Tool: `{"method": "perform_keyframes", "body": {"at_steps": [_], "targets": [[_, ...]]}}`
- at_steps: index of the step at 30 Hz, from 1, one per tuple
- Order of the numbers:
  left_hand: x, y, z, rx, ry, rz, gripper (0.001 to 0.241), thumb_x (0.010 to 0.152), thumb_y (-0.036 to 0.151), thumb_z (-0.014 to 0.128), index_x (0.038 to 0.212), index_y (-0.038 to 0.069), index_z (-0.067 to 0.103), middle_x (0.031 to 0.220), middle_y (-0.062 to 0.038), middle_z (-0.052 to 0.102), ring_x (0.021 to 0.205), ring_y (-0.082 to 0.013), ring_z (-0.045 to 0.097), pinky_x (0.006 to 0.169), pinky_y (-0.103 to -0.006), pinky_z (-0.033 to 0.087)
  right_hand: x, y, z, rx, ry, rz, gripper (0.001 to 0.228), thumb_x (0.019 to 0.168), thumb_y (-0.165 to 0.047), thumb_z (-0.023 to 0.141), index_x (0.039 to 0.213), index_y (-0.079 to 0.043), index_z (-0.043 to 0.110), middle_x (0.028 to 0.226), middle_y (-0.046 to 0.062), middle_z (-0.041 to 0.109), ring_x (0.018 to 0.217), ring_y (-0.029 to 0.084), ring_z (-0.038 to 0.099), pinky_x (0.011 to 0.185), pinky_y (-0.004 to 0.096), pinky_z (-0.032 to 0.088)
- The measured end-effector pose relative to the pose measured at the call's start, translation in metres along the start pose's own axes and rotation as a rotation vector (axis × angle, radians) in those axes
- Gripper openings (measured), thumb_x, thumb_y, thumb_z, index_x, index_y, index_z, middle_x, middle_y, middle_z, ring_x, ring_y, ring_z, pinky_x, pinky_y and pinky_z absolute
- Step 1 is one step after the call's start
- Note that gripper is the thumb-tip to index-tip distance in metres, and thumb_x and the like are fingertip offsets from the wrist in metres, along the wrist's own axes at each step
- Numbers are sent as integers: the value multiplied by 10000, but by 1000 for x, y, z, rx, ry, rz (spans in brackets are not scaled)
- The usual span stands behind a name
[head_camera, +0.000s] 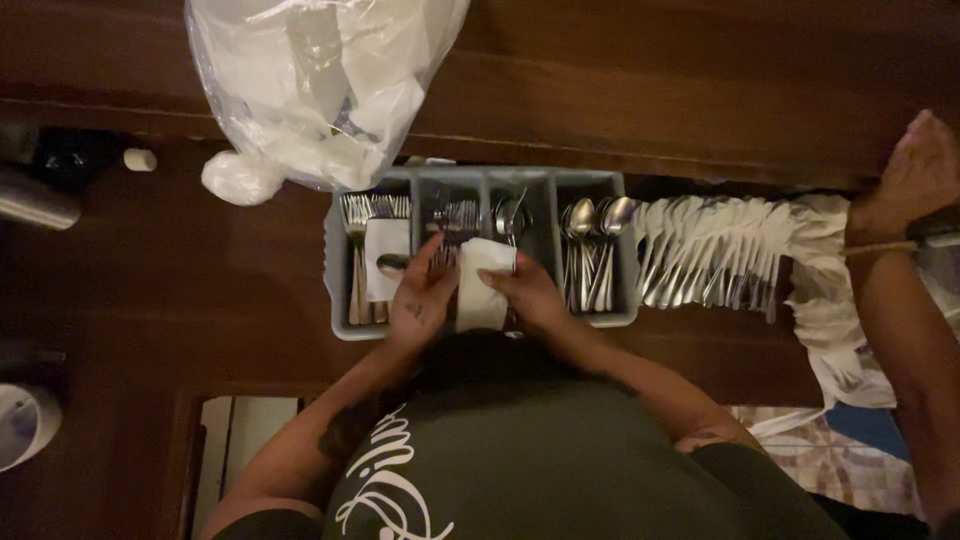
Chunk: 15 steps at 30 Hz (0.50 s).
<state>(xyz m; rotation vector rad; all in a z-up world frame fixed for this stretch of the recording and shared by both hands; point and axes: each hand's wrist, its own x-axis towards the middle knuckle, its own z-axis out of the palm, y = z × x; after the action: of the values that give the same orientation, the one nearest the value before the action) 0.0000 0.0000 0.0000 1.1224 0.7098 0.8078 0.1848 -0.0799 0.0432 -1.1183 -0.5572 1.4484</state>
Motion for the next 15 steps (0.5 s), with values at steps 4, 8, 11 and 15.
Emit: {"method": "perform_keyframes", "body": {"at_steps": [4, 8, 11, 15], "targets": [[-7, 44, 9, 192, 34, -111, 659, 970, 70, 631, 1585, 73, 394, 830, -31, 626, 688, -78, 517, 628, -239, 437, 1, 0, 0, 12, 47, 47, 366, 914, -105, 719, 1254, -1, 630, 1040, 125, 746, 894, 234, 738, 803, 403, 628], [-10, 63, 14, 58, 11, -61, 651, 959, 58, 630, 1557, 53, 372, 922, -14, 689, 783, -53, 595, 717, -213, 502, 0, -1, 3, 47, 10, 29, 339, 936, -98, 704, 1252, 7, 642, 1056, 110, 739, 896, 208, 726, 795, 382, 610], [-11, 69, 15, 90, 53, -188, 667, 951, 76, 631, 1571, 75, 384, 893, -37, 675, 745, -75, 568, 673, -235, 482, 0, 1, 3, -23, 37, 20, 334, 941, -127, 707, 1244, 1, 649, 1061, 107, 745, 902, 197, 727, 806, 366, 608], [-14, 68, 12, 107, 13, -81, 730, 921, 47, 672, 1582, 72, 362, 959, -60, 702, 818, -87, 597, 745, -236, 503, -1, 1, 1, -118, -22, -48, 359, 927, -141, 743, 1244, 7, 662, 1079, 99, 751, 933, 182, 726, 844, 347, 607]]}}
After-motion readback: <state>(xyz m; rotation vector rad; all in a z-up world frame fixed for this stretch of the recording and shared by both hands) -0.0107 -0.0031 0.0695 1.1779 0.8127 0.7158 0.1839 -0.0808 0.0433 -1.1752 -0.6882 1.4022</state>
